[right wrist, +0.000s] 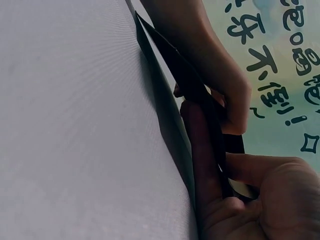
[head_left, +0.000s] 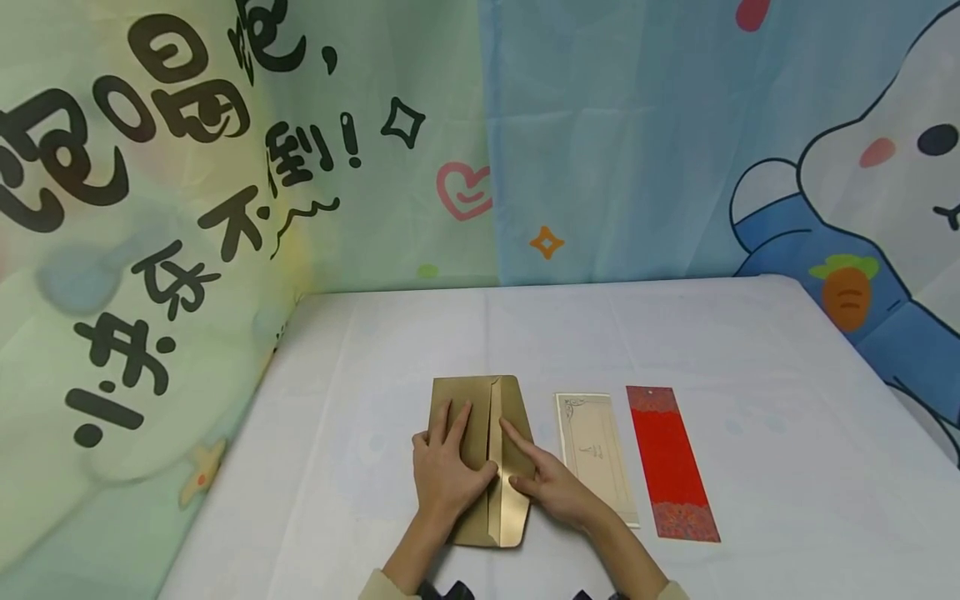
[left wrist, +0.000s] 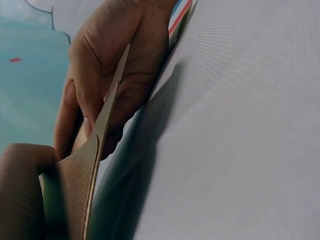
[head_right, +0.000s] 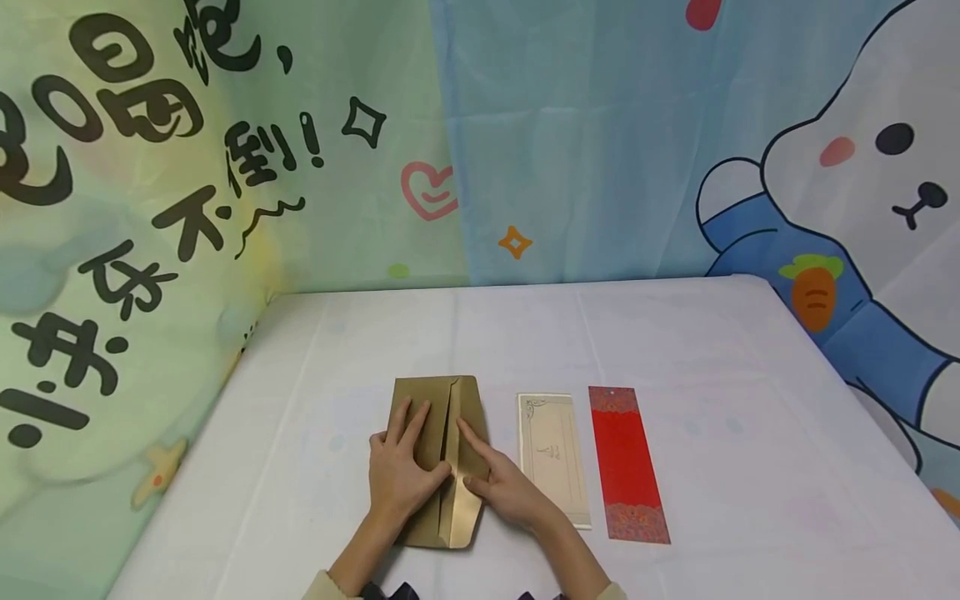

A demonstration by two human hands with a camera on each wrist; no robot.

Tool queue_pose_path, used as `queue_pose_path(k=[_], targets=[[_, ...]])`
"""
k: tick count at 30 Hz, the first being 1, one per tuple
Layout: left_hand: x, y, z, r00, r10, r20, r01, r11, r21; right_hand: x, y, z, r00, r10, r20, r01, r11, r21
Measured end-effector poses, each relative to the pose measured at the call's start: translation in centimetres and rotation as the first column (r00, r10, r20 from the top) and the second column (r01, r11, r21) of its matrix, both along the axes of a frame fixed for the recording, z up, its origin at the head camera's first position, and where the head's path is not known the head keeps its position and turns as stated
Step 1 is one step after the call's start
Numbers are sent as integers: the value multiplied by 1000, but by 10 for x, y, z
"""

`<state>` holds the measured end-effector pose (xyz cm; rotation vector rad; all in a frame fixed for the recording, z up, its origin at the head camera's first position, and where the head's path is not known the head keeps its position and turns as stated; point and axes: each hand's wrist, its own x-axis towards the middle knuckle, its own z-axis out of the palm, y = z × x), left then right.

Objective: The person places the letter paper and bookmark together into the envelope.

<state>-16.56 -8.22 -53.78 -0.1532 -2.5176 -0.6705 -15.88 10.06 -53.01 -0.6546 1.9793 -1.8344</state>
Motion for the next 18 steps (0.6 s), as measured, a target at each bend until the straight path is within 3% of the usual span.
queue_pose_path(k=[8,11,13,14,15,18], targets=[[-2,0,-2,1000,-8,0,8,1000,19,0,0,3,990,55,127,-40,992,-122],[-1,-1,-3,1000,-5,9,5,1000,20,5,1,9,997,-41,63,43,999,-17],[-1,-1,-3,1000,-2,12,2,1000,23,10,3,15,983,-180,-47,184,980,82],[-1,-2,-4,1000,-1,12,1,1000,28,12,6,17,956,-258,-136,277,951,139],[-1,-2,-4,1000,0,12,-1,1000,30,15,9,19,913,-335,-230,380,905,190],[-2,-5,-3,1000,5,6,-5,999,42,18,26,20,732,-487,-476,646,718,260]])
